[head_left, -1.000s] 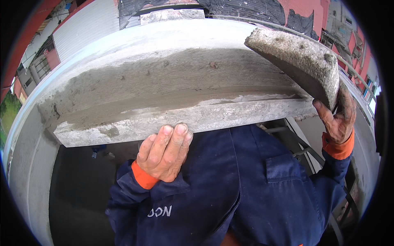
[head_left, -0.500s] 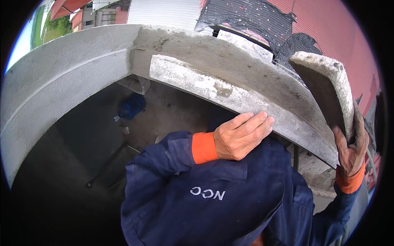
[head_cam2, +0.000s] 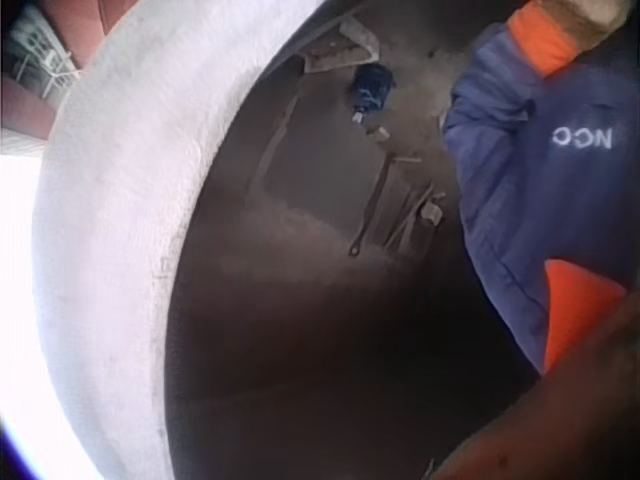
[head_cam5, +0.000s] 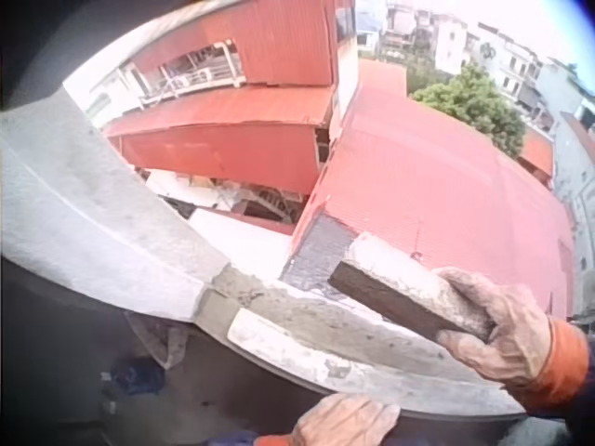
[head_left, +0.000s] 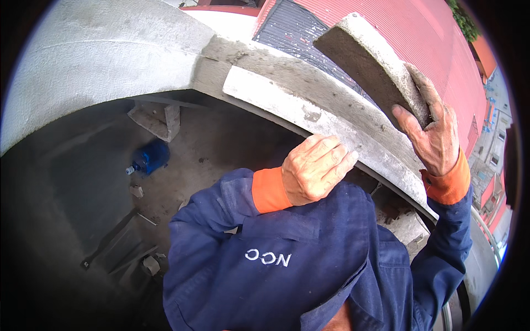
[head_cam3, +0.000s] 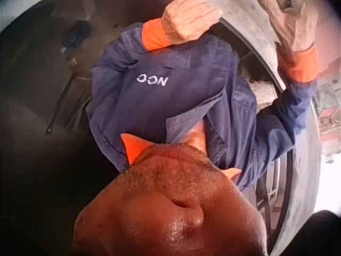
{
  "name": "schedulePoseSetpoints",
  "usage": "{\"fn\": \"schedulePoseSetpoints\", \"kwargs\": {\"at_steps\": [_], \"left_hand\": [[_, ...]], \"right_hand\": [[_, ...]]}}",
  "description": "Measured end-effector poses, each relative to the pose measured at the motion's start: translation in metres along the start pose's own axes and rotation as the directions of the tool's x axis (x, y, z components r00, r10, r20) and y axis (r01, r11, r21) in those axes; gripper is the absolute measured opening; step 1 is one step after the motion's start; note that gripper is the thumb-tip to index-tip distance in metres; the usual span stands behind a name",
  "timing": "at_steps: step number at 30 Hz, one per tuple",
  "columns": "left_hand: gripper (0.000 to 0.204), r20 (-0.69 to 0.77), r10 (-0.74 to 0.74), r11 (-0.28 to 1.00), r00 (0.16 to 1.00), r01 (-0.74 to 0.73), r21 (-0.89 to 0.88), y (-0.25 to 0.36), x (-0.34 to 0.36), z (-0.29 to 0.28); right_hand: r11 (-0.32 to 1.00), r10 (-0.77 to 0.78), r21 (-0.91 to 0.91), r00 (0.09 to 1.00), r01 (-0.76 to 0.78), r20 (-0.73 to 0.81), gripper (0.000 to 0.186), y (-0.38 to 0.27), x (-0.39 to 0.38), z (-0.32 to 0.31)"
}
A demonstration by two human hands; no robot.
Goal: The person applies mortar to a concrete edge using a trowel and smooths it with a wooden block.
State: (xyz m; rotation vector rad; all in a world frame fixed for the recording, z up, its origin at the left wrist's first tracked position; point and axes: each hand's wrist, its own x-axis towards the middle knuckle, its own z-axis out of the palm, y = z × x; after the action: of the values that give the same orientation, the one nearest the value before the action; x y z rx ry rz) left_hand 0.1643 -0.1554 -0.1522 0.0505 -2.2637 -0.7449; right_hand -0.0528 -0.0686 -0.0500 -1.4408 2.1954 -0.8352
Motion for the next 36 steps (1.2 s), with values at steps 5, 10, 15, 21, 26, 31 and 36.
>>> {"fn": "schedulePoseSetpoints", "kwargs": {"at_steps": [5, 10, 15, 21, 26, 31, 36], "left_hand": [[0.032, -0.049, -0.159, 0.981, 0.986, 0.153, -0.119, -0.003, 0.009, -0.020], [0.036, 0.057, -0.496, 0.768, 0.866, 0.469, -0.437, 0.008, 0.024, -0.021], [0.048, 0.344, -0.492, 0.447, 0.800, 0.571, -0.689, 0.001, -0.001, -0.040], [0.052, 0.551, -0.534, 0.190, 0.642, 0.726, -0.661, 0.010, -0.009, -0.023], [0.055, 0.585, -0.569, 0.199, 0.578, 0.786, -0.585, 0.012, -0.007, -0.023], [0.054, 0.487, -0.589, 0.326, 0.645, 0.741, -0.587, 0.015, 0.003, -0.020], [0.041, 0.344, -0.596, 0.416, 0.726, 0.645, -0.641, 0.007, 0.005, -0.016]], "right_hand": [[0.995, -0.092, -0.035, 0.989, 0.088, -0.117, 0.052, -0.016, 0.005, 0.011], [0.741, 0.160, 0.671, 0.979, -0.033, -0.129, 0.058, -0.033, -0.030, 0.015], [0.601, 0.067, 0.794, 0.984, 0.095, -0.168, 0.068, -0.038, -0.069, 0.049], [0.626, 0.286, 0.780, 0.934, -0.014, -0.213, 0.073, -0.015, -0.119, 0.072], [0.827, 0.404, 0.547, 0.810, -0.127, -0.424, 0.062, 0.026, -0.186, 0.057], [0.780, 0.622, 0.521, 0.515, -0.347, -0.589, 0.033, 0.073, -0.271, 0.001], [0.795, 0.602, 0.353, 0.572, -0.493, -0.557, 0.026, 0.084, -0.299, -0.031]]}}
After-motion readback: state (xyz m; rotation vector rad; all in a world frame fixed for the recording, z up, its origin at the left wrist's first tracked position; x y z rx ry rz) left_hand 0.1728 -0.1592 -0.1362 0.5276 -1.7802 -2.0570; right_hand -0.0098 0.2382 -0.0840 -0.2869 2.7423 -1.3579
